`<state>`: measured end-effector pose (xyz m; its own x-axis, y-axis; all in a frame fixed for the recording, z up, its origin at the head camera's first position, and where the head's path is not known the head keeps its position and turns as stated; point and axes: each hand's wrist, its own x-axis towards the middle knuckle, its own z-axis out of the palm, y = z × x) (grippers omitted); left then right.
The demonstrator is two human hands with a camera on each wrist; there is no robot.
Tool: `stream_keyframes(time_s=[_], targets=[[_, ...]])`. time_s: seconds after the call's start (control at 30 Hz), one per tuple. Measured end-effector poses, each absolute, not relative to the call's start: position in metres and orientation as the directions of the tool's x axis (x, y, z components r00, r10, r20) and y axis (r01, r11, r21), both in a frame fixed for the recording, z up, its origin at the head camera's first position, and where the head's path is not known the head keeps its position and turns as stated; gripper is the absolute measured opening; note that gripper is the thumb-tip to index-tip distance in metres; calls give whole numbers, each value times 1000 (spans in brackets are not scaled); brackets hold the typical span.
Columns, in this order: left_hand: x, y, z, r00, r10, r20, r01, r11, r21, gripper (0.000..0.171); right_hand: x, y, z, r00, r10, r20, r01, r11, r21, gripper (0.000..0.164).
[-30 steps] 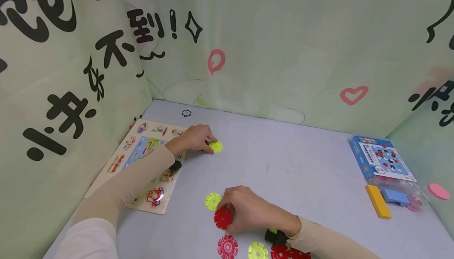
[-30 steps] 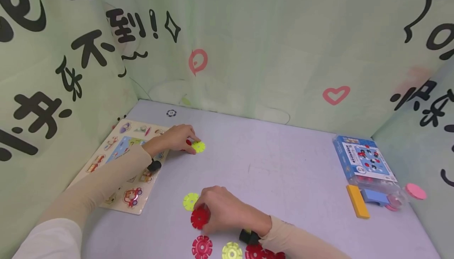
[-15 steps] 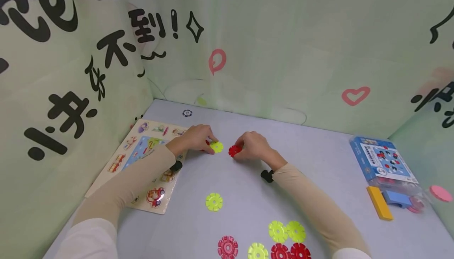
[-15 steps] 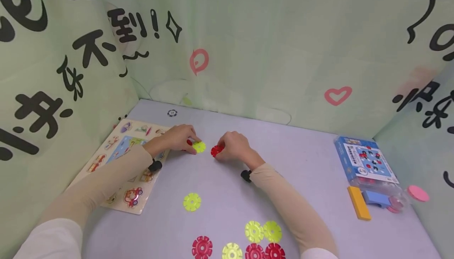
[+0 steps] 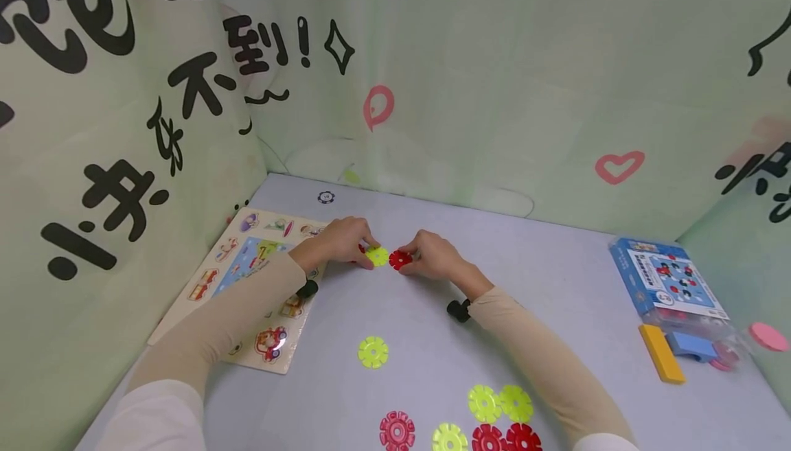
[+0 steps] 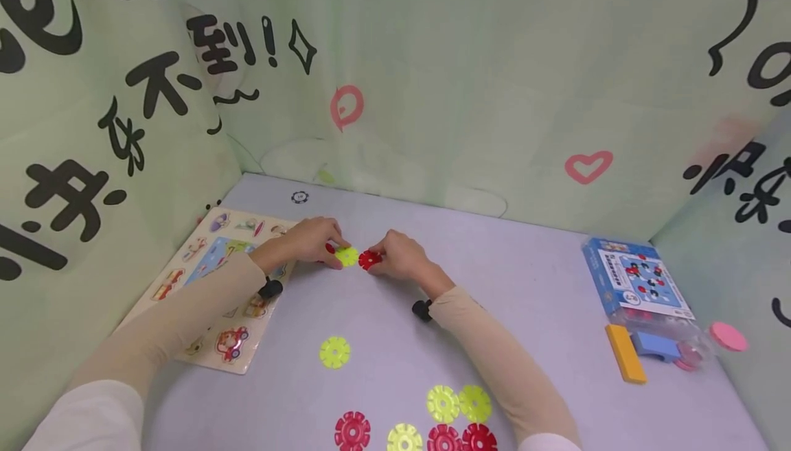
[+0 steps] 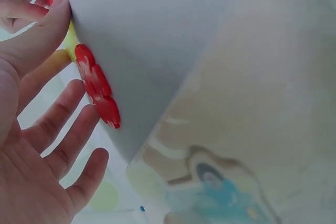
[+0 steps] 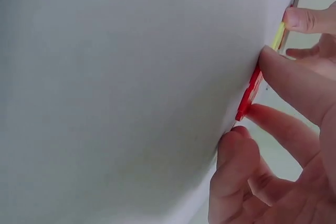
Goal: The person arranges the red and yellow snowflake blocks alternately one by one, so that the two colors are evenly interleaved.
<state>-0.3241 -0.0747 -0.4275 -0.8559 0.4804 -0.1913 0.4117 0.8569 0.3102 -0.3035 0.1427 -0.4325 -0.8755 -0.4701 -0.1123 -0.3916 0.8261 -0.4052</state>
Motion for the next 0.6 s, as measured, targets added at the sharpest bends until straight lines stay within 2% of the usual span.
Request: stream_keyframes(time_s=[0.13, 0.23, 0.3, 0.37, 0.47, 0.53, 0.6], targets=[[-324, -72, -427, -853, 483, -198, 406, 852, 331, 55, -290, 144, -431, -895, -438, -84, -380, 848, -370, 55], [-325, -68, -428, -843, 498, -202, 416, 843, 341, 58, -266, 142, -428, -874, -485, -37, -439, 819, -370, 50], [-326, -63, -429, -833, 517, -197, 436, 832, 343, 59, -243, 138, -428, -815, -579, -16, -532, 760, -373, 45], [-327, -56, -431, -821, 541, -185, 460, 817, 349, 60, -218, 132, -428, -725, -688, -20, -632, 677, -377, 45], [-328, -46, -432, -809, 563, -170, 478, 798, 366, 57, -186, 120, -430, -616, -786, -57, -728, 595, -342, 51], [-328, -41, -432, -805, 568, -169, 477, 790, 385, 55, -173, 113, -431, -585, -807, -75, -760, 579, -296, 52], [-328, -37, -432, -805, 570, -166, 479, 789, 386, 52, -166, 109, -431, -584, -808, -78, -770, 582, -262, 48]])
